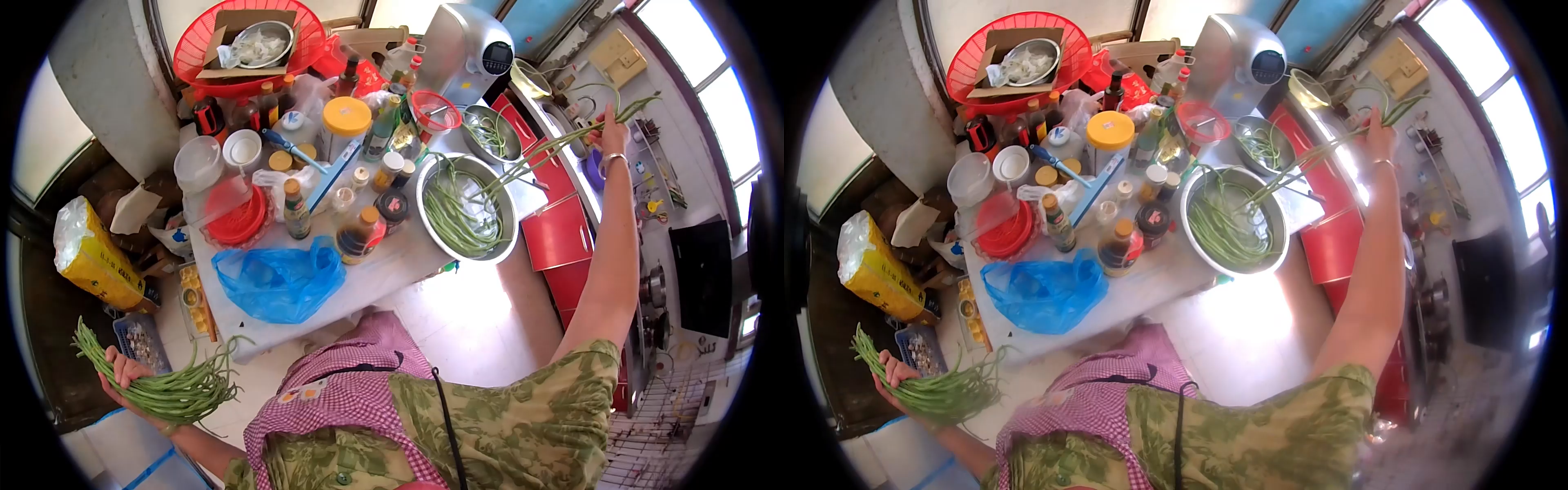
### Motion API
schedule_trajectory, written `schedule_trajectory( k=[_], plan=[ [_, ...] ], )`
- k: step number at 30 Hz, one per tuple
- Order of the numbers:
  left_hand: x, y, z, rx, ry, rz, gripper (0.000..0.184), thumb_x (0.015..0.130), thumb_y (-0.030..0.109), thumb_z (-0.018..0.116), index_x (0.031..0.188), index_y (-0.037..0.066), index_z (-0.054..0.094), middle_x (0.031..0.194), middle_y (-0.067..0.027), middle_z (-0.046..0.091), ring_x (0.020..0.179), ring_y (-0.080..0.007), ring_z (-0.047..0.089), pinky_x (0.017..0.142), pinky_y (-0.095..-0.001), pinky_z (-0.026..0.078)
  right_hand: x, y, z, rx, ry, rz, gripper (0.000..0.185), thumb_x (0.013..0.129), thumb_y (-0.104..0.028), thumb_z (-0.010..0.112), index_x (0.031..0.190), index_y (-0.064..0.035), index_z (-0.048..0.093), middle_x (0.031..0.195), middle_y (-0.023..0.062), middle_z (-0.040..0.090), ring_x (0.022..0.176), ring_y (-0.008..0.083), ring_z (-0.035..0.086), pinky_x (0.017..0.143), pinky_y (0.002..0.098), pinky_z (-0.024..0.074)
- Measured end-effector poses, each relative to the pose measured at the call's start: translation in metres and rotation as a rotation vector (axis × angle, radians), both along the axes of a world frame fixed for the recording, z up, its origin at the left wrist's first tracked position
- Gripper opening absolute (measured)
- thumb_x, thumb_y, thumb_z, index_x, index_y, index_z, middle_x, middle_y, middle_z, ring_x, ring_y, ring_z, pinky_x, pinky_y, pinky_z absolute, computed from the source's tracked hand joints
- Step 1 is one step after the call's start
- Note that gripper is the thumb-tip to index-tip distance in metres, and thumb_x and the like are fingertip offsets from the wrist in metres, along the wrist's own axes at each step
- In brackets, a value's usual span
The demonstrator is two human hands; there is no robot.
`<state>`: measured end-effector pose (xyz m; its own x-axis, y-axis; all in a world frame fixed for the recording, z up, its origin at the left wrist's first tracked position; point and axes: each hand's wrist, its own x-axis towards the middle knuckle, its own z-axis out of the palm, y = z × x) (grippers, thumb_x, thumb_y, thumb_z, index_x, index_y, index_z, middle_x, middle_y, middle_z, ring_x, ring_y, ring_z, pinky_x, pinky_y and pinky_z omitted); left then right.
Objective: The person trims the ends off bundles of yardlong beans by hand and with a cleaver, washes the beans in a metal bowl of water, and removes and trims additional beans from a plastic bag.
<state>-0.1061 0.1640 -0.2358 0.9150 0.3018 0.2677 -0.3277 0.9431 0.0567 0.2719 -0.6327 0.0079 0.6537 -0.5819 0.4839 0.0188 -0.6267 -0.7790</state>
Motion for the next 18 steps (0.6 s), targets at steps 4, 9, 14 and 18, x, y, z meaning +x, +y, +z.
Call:
schedule_trajectory(
  k=[4,9,14,18],
  plan=[
    [0.021,-0.029,0.008,0.052,0.025,0.049,0.017,0.097,0.016,0.051,0.107,0.009,0.038,0.075,0.0019,0.037,0.064,-0.0057,0.041,0.073,-0.0257,0.044,0.067,-0.051,-0.040,0.081,-0.116,0.030,0.045,0.092,-0.047,0.058,0.080,-0.0029,0.060,0.069,0.0104,0.062,0.052,0.0160,0.062,0.047,0.0274,0.0570],
    [0.042,-0.090,0.035,-0.010,0.088,0.185,0.016,0.097,0.013,0.052,0.105,0.007,0.040,0.074,0.0024,0.036,0.064,-0.0044,0.039,0.071,-0.0218,0.043,0.143,-0.097,-0.052,0.217,-0.326,0.068,0.039,0.096,-0.039,0.055,0.082,-0.0022,0.059,0.072,0.0114,0.062,0.053,0.0166,0.062,0.048,0.0287,0.0575],
    [0.057,-0.143,0.050,-0.118,0.158,0.332,0.017,0.094,0.007,0.056,0.104,0.005,0.041,0.074,0.0025,0.038,0.061,-0.0054,0.039,0.063,-0.0192,0.042,0.208,-0.113,-0.055,0.351,-0.457,0.103,0.037,0.096,-0.036,0.056,0.083,-0.0009,0.059,0.074,0.0121,0.063,0.053,0.0177,0.063,0.049,0.0293,0.0580],
    [0.062,-0.185,0.055,-0.108,0.199,0.451,0.018,0.094,0.007,0.056,0.104,0.004,0.042,0.077,0.0006,0.039,0.065,-0.0072,0.041,0.065,-0.0199,0.043,0.266,-0.153,-0.087,0.029,-0.440,-0.027,0.037,0.097,-0.034,0.055,0.084,0.0005,0.061,0.075,0.0116,0.063,0.055,0.0180,0.065,0.051,0.0285,0.0580]
  ],
)
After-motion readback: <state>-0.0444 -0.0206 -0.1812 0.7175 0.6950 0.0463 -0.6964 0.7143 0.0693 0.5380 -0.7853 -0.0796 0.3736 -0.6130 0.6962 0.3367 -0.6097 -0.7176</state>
